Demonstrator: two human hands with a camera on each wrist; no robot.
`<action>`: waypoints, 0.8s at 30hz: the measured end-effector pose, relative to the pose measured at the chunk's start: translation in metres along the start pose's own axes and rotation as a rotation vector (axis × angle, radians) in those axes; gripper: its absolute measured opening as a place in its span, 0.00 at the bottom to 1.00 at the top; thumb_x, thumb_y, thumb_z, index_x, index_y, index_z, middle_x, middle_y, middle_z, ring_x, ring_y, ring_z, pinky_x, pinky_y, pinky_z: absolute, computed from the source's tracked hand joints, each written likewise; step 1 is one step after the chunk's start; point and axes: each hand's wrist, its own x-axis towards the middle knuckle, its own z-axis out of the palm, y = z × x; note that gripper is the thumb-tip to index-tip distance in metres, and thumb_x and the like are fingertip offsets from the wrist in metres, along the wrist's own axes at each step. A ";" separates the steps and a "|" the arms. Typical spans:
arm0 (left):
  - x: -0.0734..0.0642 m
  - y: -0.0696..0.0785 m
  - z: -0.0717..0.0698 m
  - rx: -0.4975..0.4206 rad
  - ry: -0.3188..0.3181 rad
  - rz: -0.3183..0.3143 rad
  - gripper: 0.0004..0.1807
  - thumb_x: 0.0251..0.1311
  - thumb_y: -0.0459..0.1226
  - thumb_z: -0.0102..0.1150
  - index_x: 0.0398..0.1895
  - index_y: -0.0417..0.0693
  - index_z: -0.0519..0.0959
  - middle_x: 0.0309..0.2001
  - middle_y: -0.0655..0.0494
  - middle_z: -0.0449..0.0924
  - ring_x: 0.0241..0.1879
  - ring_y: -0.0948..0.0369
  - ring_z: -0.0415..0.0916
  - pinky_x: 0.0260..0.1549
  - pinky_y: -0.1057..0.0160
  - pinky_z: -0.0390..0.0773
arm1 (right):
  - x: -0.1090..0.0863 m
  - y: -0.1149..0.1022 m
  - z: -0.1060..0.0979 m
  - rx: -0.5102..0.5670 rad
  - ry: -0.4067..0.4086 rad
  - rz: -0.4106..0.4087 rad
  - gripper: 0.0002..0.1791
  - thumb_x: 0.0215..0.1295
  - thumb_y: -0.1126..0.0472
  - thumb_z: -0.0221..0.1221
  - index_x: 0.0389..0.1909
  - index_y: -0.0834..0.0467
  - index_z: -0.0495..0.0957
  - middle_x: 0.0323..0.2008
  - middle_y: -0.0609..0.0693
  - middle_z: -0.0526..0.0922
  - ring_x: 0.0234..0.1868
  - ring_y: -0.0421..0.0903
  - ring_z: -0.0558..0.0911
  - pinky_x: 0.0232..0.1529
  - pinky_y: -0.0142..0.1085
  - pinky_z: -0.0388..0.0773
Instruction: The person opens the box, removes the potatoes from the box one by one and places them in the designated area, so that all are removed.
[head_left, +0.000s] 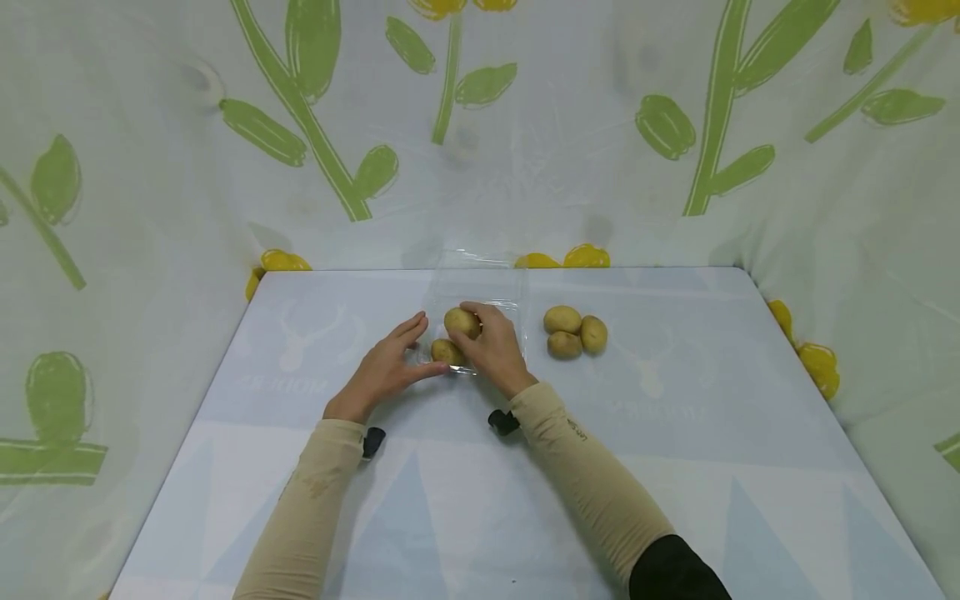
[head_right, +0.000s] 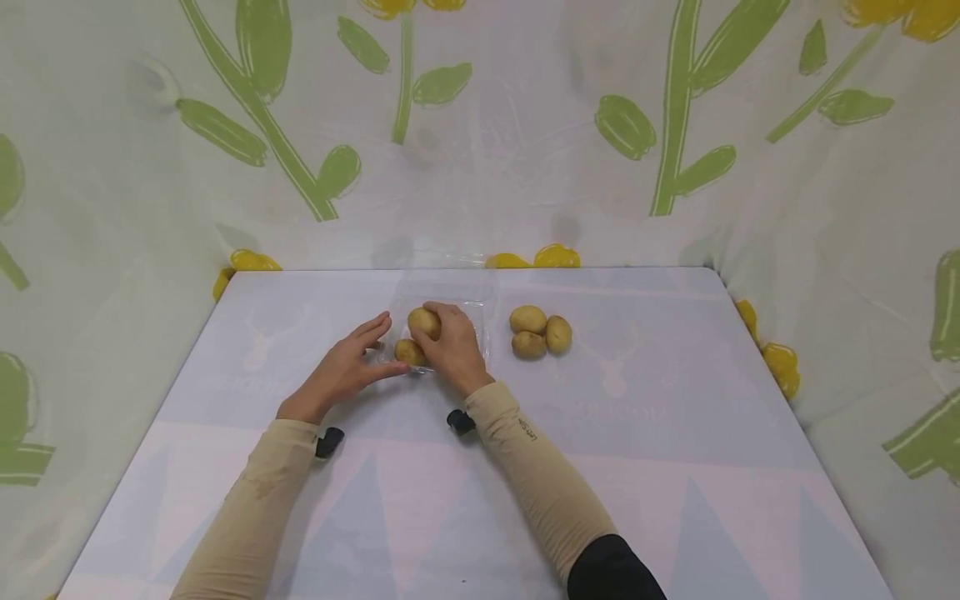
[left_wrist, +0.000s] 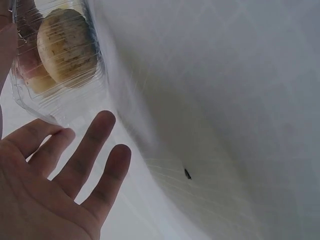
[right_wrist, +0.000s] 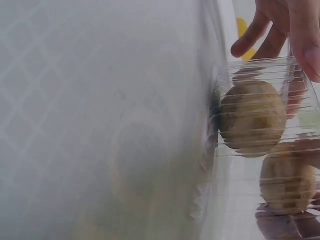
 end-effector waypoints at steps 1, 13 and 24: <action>0.000 0.000 0.000 0.000 0.001 0.000 0.58 0.51 0.68 0.68 0.80 0.49 0.58 0.80 0.63 0.50 0.67 0.52 0.71 0.70 0.45 0.63 | 0.000 0.000 -0.001 0.004 0.005 -0.011 0.26 0.64 0.59 0.70 0.61 0.61 0.78 0.55 0.55 0.82 0.52 0.49 0.80 0.53 0.41 0.79; 0.000 0.001 0.001 0.009 0.002 -0.004 0.56 0.53 0.64 0.70 0.79 0.48 0.59 0.80 0.62 0.51 0.67 0.52 0.71 0.70 0.44 0.63 | -0.004 -0.011 -0.015 0.133 0.078 -0.068 0.28 0.63 0.56 0.71 0.62 0.59 0.77 0.56 0.53 0.78 0.54 0.46 0.80 0.51 0.32 0.82; 0.000 0.000 -0.001 0.012 -0.005 -0.016 0.56 0.53 0.64 0.70 0.80 0.50 0.58 0.80 0.64 0.50 0.66 0.53 0.72 0.71 0.45 0.62 | -0.006 -0.028 -0.049 0.272 0.141 -0.107 0.29 0.63 0.57 0.70 0.64 0.59 0.76 0.58 0.53 0.77 0.57 0.47 0.79 0.54 0.37 0.82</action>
